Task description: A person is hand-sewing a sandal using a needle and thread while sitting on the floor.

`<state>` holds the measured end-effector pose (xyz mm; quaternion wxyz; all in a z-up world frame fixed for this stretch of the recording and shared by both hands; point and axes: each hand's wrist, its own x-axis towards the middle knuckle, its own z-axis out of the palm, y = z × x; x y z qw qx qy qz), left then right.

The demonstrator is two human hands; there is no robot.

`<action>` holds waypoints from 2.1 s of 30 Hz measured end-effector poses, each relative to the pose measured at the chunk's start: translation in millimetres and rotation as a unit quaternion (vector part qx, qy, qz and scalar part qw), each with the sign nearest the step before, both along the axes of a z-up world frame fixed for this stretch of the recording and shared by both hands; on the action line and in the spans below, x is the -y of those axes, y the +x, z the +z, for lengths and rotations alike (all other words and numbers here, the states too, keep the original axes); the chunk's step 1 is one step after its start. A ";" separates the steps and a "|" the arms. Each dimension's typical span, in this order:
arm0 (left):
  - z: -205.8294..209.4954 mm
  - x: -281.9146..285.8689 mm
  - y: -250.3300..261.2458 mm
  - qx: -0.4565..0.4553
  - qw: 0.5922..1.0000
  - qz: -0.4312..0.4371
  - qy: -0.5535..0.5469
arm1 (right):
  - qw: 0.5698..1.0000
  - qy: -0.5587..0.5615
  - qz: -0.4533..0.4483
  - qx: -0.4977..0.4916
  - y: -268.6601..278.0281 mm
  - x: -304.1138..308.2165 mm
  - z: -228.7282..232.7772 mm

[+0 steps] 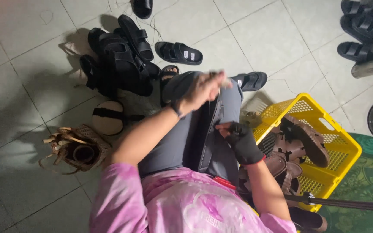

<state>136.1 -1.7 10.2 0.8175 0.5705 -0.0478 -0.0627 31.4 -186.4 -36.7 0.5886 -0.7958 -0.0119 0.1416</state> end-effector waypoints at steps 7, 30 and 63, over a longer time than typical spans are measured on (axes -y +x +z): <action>-51.9 -35.4 23.6 -0.130 0.986 0.001 -0.103 | 1.000 -0.004 -0.005 0.026 -3.9 3.1 16.8; -64.9 -29.2 -94.1 0.244 0.875 -0.067 0.414 | 0.874 -0.336 0.183 0.298 -7.0 4.9 48.8; -77.4 -31.7 -106.2 0.222 0.848 0.027 0.481 | 0.893 -0.280 0.158 0.316 -2.8 -3.2 2.9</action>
